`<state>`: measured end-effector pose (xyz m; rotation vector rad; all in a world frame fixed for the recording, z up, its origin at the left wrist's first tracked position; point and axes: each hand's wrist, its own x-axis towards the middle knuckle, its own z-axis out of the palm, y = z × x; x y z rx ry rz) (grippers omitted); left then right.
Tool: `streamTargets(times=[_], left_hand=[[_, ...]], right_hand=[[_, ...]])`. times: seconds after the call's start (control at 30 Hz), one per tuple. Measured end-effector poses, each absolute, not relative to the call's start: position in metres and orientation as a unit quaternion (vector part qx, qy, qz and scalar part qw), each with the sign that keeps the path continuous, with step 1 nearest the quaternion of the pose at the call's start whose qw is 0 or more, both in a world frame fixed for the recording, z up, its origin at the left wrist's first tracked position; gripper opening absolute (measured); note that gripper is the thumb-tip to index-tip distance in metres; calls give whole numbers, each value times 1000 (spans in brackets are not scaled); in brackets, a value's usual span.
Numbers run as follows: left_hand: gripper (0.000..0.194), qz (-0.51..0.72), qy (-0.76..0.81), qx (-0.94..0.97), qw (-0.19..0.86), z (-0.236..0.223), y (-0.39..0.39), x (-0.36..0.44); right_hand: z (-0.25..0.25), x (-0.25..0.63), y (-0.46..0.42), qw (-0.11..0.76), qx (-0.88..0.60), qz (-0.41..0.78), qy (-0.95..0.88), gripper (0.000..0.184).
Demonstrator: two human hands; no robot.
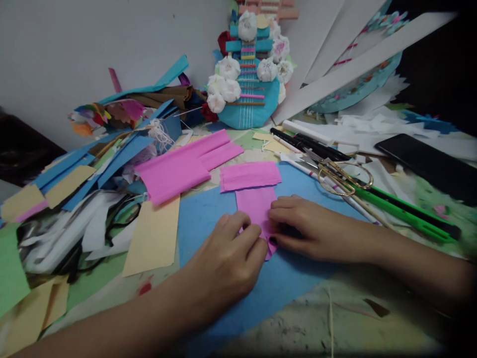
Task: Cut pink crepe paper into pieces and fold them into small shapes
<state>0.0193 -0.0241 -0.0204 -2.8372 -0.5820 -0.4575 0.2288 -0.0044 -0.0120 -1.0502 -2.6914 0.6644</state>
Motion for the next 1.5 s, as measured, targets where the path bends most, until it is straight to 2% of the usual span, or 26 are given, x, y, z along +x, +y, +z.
streamTargets(times=[0.13, 0.4, 0.57, 0.77, 0.97, 1.23, 1.5], left_hand=[[25, -183, -183, -952, 164, -18, -35, 22], [37, -148, -179, -950, 210, -26, -50, 11], [44, -165, -172, -958, 160, -32, -46, 4], [45, -103, -166, -977, 82, -20, -36, -2], [41, -84, -186, -977, 65, -26, -36, -5], [40, -134, -230, -964, 23, -30, -39, -1], [25, -192, -252, -948, -17, -27, -36, 0]], right_hand=[[-12, 229, -3, 88, -346, 226, -906, 10], [-10, 231, -3, 95, -334, 231, -909, 12], [-8, 233, -3, 88, -345, 245, -902, 13], [-5, 233, -4, 133, -333, 243, -902, 12], [-7, 232, -2, 117, -347, 287, -885, 11], [-10, 230, -3, 106, -359, 268, -888, 12], [-9, 227, -1, 107, -357, 244, -895, 15]])
